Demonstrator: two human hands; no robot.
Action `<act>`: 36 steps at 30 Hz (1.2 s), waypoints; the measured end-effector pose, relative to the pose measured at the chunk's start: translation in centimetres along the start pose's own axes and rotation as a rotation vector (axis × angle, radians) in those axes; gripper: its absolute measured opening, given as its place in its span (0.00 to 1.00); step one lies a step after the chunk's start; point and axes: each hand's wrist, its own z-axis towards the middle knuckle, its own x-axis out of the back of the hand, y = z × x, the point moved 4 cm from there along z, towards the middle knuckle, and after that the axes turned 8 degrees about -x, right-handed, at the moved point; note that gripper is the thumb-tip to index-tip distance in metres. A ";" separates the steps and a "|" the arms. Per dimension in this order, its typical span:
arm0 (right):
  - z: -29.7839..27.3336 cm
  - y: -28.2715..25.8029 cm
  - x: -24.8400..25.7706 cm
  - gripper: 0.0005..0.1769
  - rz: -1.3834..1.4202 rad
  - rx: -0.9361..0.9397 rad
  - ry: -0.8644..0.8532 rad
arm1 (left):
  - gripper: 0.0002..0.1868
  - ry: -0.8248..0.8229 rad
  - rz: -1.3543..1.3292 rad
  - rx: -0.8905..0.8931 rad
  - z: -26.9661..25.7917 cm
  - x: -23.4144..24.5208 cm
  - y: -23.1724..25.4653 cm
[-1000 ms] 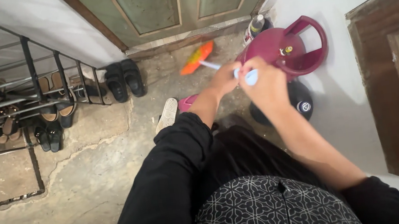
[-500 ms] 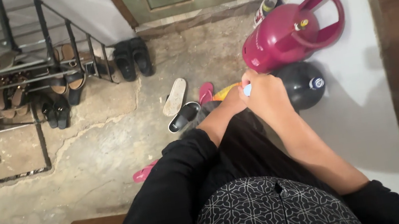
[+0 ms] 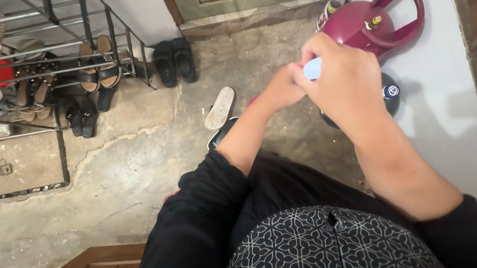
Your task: The recorder is sweeping the floor in an entryway near a shoe rack.
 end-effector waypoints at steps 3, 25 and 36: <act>0.3 -1.3 -0.1 0.16 0.009 0.088 -0.028 | 0.17 0.065 0.035 0.028 -0.6 1.5 2.3; -2.9 11.9 -18.7 0.09 0.029 0.142 -0.426 | 0.19 0.135 0.540 0.425 -8.3 1.4 -7.9; -2.7 13.5 -16.5 0.12 0.044 0.083 -0.442 | 0.19 0.123 0.560 0.471 -6.0 -0.2 -3.4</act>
